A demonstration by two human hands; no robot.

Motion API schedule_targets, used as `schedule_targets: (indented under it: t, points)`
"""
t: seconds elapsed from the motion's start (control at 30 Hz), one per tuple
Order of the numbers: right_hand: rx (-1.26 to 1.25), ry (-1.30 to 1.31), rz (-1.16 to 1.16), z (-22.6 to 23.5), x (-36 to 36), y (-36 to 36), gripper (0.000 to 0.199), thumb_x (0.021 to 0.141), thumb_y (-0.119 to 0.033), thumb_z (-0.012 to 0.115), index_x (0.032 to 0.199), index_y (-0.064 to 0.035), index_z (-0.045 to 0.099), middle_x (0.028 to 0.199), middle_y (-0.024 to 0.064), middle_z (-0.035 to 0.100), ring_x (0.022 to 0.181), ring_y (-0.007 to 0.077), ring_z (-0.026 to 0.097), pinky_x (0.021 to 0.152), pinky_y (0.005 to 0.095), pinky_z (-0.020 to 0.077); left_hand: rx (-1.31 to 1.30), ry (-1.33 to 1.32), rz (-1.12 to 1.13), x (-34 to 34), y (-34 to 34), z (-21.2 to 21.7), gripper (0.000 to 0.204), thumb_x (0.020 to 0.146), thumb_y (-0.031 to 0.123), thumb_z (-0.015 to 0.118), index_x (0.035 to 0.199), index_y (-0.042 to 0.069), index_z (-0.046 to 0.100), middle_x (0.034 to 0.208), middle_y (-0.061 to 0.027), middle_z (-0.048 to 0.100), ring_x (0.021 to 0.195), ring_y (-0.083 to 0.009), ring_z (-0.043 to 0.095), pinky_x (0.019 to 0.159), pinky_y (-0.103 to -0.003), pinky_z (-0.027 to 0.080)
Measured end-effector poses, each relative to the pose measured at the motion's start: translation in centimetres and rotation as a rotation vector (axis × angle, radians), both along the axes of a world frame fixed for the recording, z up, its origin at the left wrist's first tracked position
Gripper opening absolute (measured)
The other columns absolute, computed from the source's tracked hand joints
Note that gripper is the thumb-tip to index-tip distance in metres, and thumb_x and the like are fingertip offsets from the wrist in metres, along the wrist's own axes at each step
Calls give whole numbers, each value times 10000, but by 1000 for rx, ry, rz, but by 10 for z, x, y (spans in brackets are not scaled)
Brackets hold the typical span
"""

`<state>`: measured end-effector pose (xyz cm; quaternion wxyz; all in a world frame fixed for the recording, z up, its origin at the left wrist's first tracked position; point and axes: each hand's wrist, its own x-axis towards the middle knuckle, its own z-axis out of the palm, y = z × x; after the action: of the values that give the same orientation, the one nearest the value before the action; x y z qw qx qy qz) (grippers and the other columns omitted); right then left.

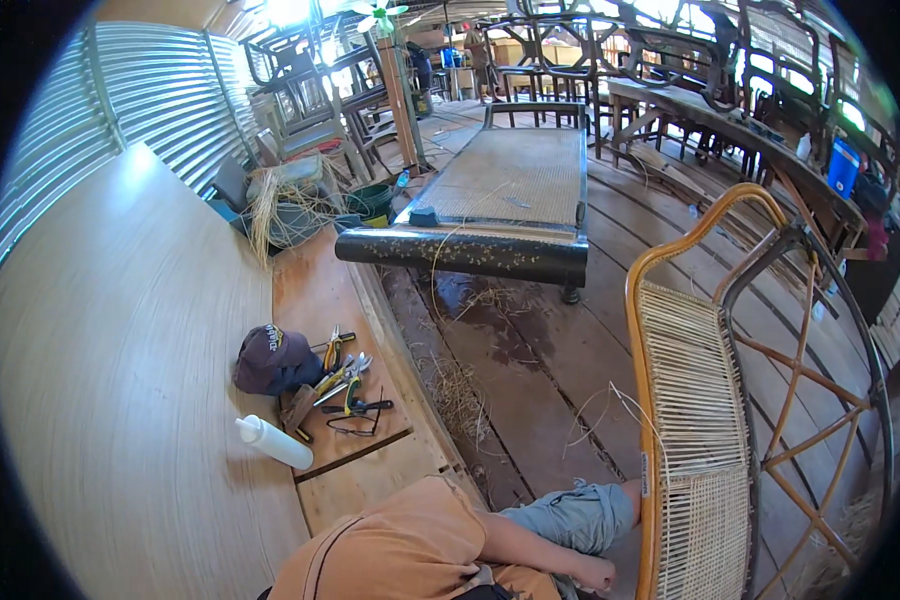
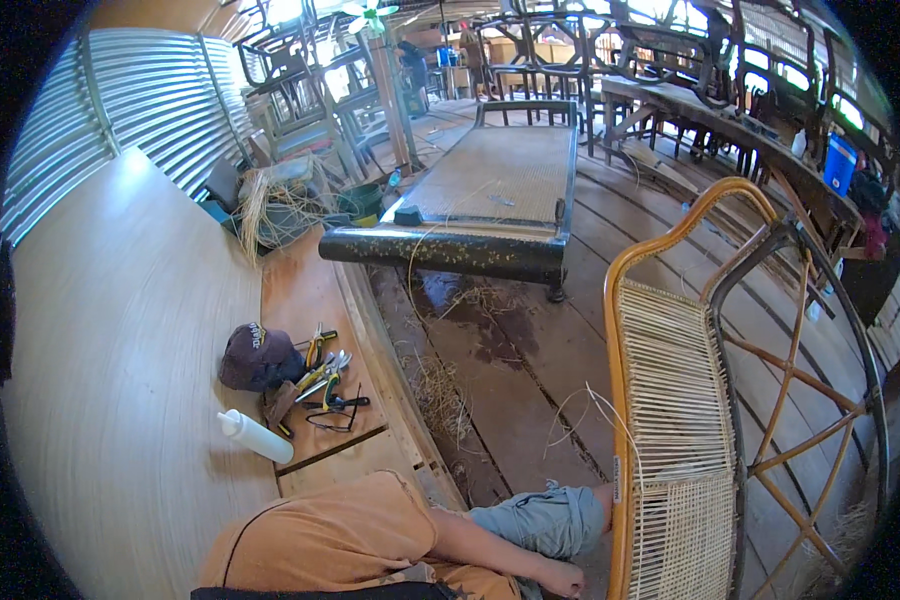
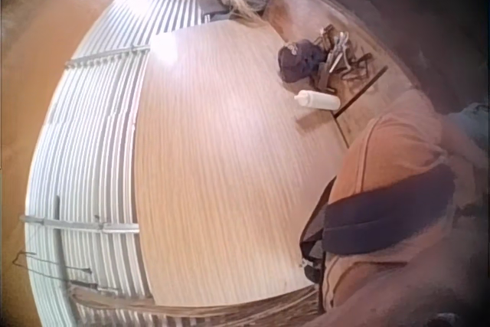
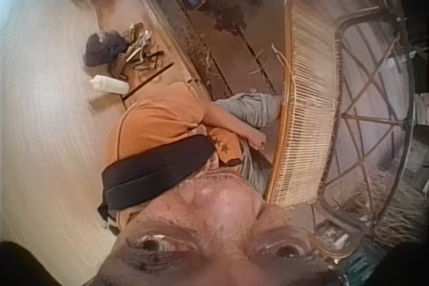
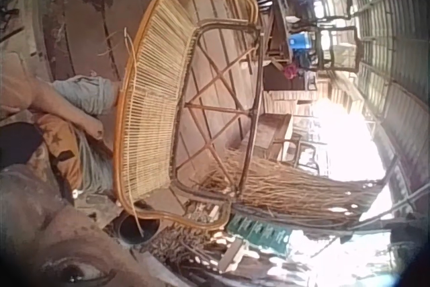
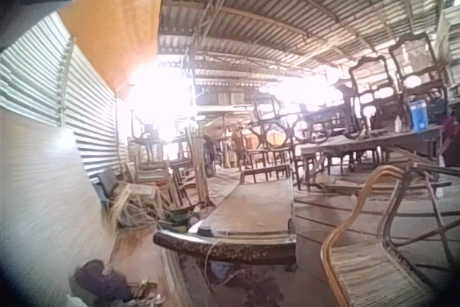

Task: Weaving and securing rattan strips to repair the seat or back of a wooden chair.

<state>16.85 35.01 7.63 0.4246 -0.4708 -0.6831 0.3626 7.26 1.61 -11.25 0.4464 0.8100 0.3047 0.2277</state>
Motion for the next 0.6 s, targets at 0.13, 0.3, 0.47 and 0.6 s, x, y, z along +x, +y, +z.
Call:
schedule_targets:
  t: [0.13, 0.3, 0.47, 0.6]
  points:
    - [47, -13, 12, 8, -6, 1, 190, 812, -162, 561, 881, -11, 651, 802, 172, 653, 711, 302, 627, 607, 421, 486, 298, 50, -133, -3, 0, -5, 338, 858, 334, 583, 831, -3, 600, 858, -159, 643, 779, -328, 617, 669, -449, 484]
    - [90, -64, 37, 14, -7, -3, 196, 812, -167, 562, 884, -8, 650, 802, 175, 653, 710, 302, 628, 606, 420, 485, -239, 33, 121, 9, -2, -1, 242, 819, 201, 537, 758, -16, 624, 585, -143, 602, 493, -273, 596, 469, -405, 485]
    - [149, -129, 77, 29, -17, 2, 201, 812, -172, 563, 886, -6, 649, 801, 178, 652, 710, 303, 628, 606, 419, 484, -484, 105, 40, -4, 2, 37, 284, 795, 205, 545, 847, -65, 613, 784, -243, 620, 724, -375, 588, 659, -454, 445]
    - [199, -180, 112, 43, -31, 4, 206, 812, -176, 564, 889, -4, 649, 801, 180, 652, 709, 304, 628, 605, 419, 484, -255, 80, 61, -5, -1, 42, 263, 802, 208, 552, 802, -44, 629, 697, -208, 620, 625, -339, 593, 592, -445, 457]
